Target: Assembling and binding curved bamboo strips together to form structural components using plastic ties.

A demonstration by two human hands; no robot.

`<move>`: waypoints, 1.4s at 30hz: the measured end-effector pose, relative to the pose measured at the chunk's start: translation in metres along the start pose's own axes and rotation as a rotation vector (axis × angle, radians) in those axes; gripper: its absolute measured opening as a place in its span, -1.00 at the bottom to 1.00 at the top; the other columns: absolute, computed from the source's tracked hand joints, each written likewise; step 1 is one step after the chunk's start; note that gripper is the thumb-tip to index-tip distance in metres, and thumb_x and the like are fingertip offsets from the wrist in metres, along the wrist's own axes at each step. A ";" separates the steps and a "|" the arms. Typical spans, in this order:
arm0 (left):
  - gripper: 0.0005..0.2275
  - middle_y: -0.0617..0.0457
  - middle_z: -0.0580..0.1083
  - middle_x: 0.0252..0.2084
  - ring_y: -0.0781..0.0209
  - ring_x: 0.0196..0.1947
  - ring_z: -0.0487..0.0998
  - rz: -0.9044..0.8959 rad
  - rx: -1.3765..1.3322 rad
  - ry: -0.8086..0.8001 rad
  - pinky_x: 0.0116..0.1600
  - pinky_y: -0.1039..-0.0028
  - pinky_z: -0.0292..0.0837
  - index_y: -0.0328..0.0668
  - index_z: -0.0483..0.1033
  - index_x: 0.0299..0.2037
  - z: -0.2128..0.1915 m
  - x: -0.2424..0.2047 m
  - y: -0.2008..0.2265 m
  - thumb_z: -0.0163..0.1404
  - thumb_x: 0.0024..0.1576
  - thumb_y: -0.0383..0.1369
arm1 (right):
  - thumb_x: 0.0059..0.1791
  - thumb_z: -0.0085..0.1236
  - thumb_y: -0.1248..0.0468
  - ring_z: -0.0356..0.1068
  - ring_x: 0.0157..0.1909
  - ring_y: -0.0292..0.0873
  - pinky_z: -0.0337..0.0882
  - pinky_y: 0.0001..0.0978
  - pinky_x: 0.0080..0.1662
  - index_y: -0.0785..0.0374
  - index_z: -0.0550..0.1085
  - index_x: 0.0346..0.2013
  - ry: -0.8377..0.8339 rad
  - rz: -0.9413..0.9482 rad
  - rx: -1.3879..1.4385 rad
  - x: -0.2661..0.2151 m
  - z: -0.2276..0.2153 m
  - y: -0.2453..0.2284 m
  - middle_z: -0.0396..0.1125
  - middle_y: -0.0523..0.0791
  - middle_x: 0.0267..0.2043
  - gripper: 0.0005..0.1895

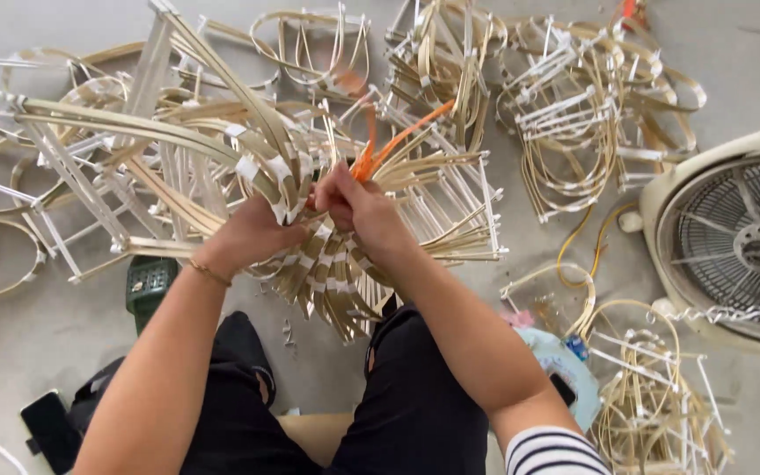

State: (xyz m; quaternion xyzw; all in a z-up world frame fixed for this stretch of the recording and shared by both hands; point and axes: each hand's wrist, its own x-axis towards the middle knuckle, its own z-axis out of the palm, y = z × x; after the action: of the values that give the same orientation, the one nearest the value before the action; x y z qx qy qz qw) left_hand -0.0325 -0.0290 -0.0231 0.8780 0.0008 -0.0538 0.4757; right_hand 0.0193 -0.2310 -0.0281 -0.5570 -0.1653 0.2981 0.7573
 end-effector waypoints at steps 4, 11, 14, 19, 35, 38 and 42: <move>-0.42 -0.27 0.58 -0.04 -0.11 -0.01 0.61 -0.209 0.171 -0.198 0.06 0.20 0.50 -0.34 0.51 0.09 -0.001 0.001 0.007 0.28 -0.04 -0.07 | 0.25 -0.32 -0.14 -0.12 -0.55 -0.42 -0.09 -0.48 -0.46 0.23 0.46 -0.33 -0.043 0.032 0.043 0.004 -0.001 0.004 0.00 -0.32 -0.57 -0.40; -0.06 -0.24 0.54 -0.02 -0.24 -0.02 0.55 -0.062 0.866 0.160 -0.19 -0.02 0.51 -0.18 0.50 0.17 -0.025 -0.005 0.023 0.05 -0.23 0.46 | 0.12 -0.14 -0.04 -0.09 -0.63 -0.45 -0.06 -0.53 -0.56 0.07 0.44 0.11 0.215 0.123 -0.147 0.003 -0.011 -0.031 -0.03 -0.38 -0.61 -0.60; -0.14 -0.19 0.58 -0.22 -0.06 -0.31 0.66 -0.538 0.784 0.027 -0.24 0.18 0.58 -0.28 0.57 -0.06 -0.041 -0.003 0.023 -0.10 -0.04 0.51 | 0.10 0.10 0.12 -0.08 -0.61 -0.44 -0.01 -0.53 -0.55 0.16 0.39 0.15 0.338 0.040 0.006 0.002 -0.036 -0.033 0.03 -0.35 -0.56 -0.63; -0.16 -0.14 0.56 -0.47 0.02 -0.41 0.62 -0.622 0.793 -0.066 -0.28 0.32 0.44 -0.35 0.65 -0.37 -0.058 -0.003 0.006 -0.22 0.09 0.46 | 0.15 0.07 0.12 -0.09 -0.56 -0.46 -0.01 -0.56 -0.52 0.25 0.40 0.08 0.361 -0.006 0.195 0.000 -0.045 -0.029 0.06 -0.32 -0.46 -0.69; -0.84 0.25 0.25 -0.58 0.49 -0.66 0.17 -0.107 -0.909 0.372 -0.53 0.61 0.17 -0.21 0.61 -0.11 -0.075 -0.033 -0.039 0.00 0.42 -0.33 | 0.22 -0.14 0.10 0.02 -0.48 -0.42 0.10 -0.56 -0.44 0.35 0.50 0.06 0.238 -0.072 0.226 0.006 -0.026 -0.019 0.19 -0.26 -0.39 -0.60; -0.73 0.21 0.27 -0.58 0.48 -0.64 0.17 0.027 -0.743 0.376 -0.46 0.58 0.23 -0.27 0.58 -0.14 -0.074 -0.030 -0.038 -0.09 0.49 -0.27 | 0.24 -0.16 0.06 0.07 -0.43 -0.41 0.14 -0.55 -0.34 0.33 0.52 0.09 0.241 -0.147 0.083 0.005 -0.031 -0.019 0.18 -0.26 -0.42 -0.57; -0.76 0.21 0.43 -0.35 0.47 -0.42 0.38 0.088 -0.431 0.442 -0.25 0.58 0.35 -0.34 0.50 -0.10 -0.073 -0.031 -0.045 -0.07 0.54 -0.31 | 0.26 -0.18 0.04 0.05 -0.40 -0.41 0.12 -0.56 -0.29 0.32 0.54 0.10 0.242 -0.190 -0.051 0.004 -0.033 -0.021 0.13 -0.27 -0.46 -0.55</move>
State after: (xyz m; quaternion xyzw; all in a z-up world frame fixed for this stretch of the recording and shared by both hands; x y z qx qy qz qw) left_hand -0.0588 0.0578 -0.0185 0.7465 0.0775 0.1607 0.6410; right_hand 0.0473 -0.2569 -0.0196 -0.5897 -0.1321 0.1514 0.7822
